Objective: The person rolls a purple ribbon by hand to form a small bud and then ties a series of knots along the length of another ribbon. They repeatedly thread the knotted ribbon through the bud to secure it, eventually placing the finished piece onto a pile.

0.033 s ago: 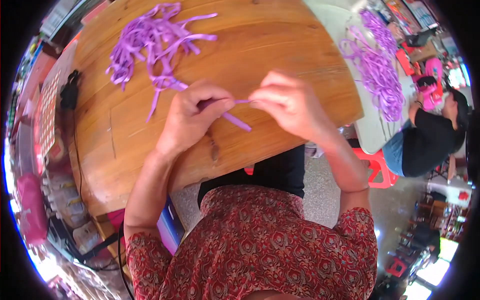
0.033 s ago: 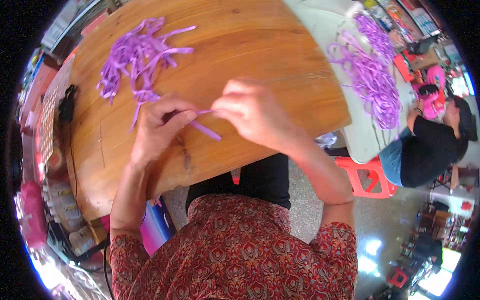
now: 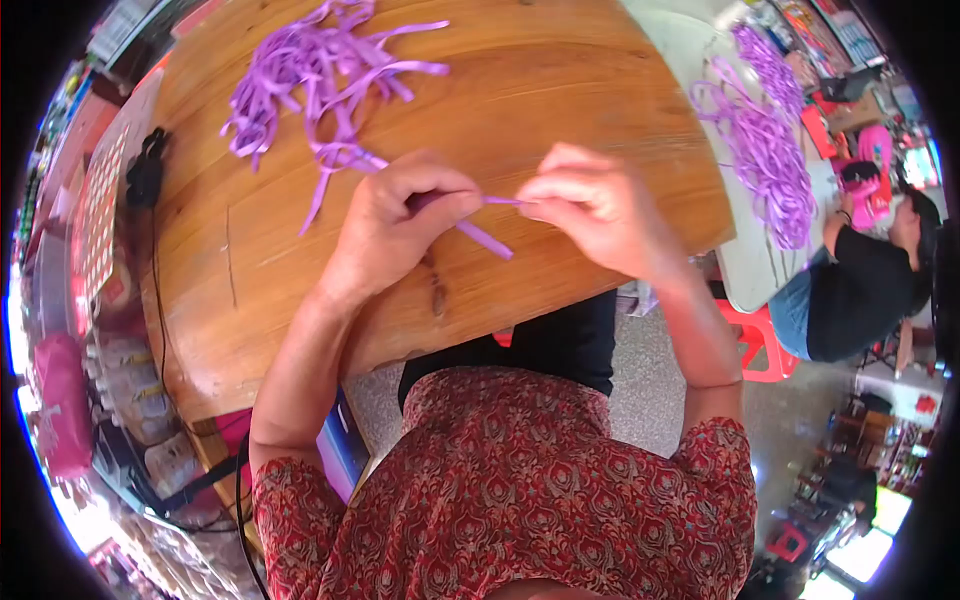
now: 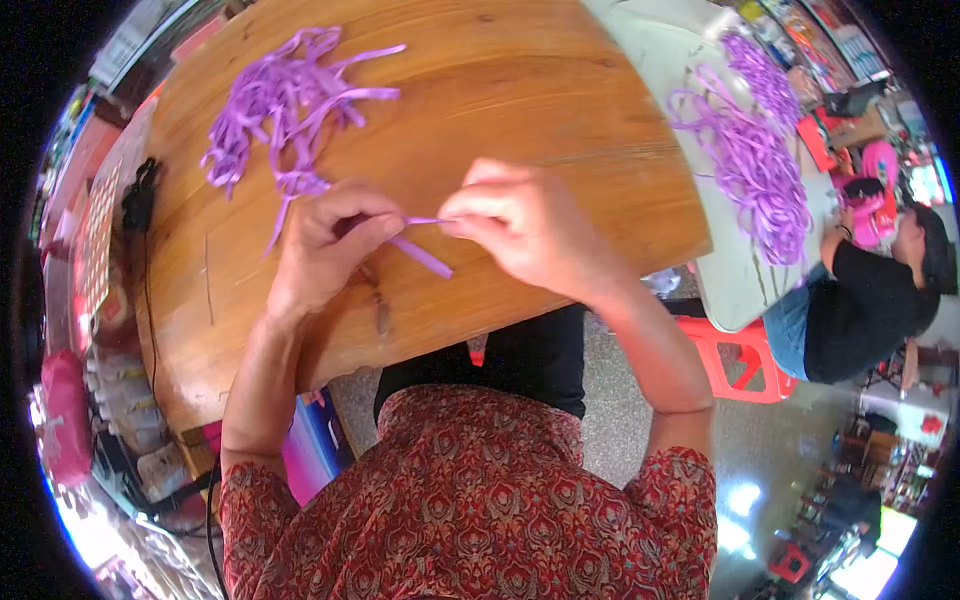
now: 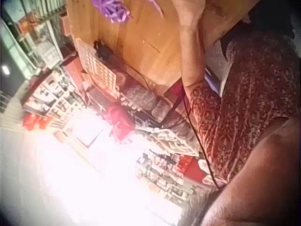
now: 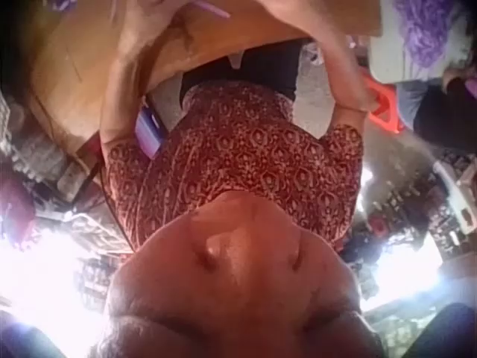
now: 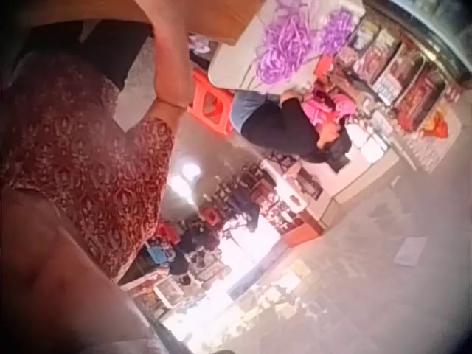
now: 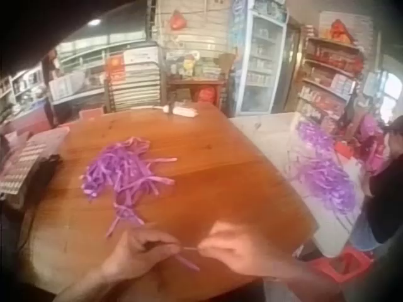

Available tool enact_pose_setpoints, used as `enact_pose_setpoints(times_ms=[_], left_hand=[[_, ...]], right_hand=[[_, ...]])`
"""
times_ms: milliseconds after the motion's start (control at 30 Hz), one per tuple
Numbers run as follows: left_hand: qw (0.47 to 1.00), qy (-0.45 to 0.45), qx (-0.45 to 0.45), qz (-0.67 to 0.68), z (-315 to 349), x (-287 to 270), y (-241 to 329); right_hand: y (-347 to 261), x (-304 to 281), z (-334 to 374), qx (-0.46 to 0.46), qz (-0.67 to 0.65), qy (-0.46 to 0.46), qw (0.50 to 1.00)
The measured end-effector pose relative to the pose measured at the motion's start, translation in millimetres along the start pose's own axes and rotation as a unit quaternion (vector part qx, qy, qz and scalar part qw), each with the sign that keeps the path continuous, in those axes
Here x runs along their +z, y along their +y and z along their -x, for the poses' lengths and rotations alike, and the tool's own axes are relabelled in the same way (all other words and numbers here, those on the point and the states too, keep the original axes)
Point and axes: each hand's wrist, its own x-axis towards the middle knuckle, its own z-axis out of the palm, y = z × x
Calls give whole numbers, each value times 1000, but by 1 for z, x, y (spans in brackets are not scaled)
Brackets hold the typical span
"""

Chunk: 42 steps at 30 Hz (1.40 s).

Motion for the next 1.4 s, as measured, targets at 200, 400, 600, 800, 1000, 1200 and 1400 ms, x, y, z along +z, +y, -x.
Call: enact_pose_setpoints(times_ms=[200, 400, 600, 800, 1000, 1200, 1400], left_hand=[[960, 48, -83, 265, 5, 12, 0], [918, 110, -134, 356, 8, 11, -7], [949, 174, -61, 258, 10, 26, -7], [963, 176, -16, 206, 8, 26, -17], [939, 170, -75, 288, 10, 26, -8], [918, 157, -105, 349, 12, 22, 0], [913, 103, -167, 357, 14, 16, 7]], right_hand=[[6, 17, 6, 67, -459, -46, 885], [5, 45, -5, 31, -565, 56, 822], [-2, 53, -19, -8, -315, 123, 941], [-4, 58, -22, -96, -66, 196, 974], [-8, 58, -22, -151, 114, 228, 955], [-6, 62, -19, -59, -63, 204, 975], [-1, 51, -13, 8, -279, 84, 957]])
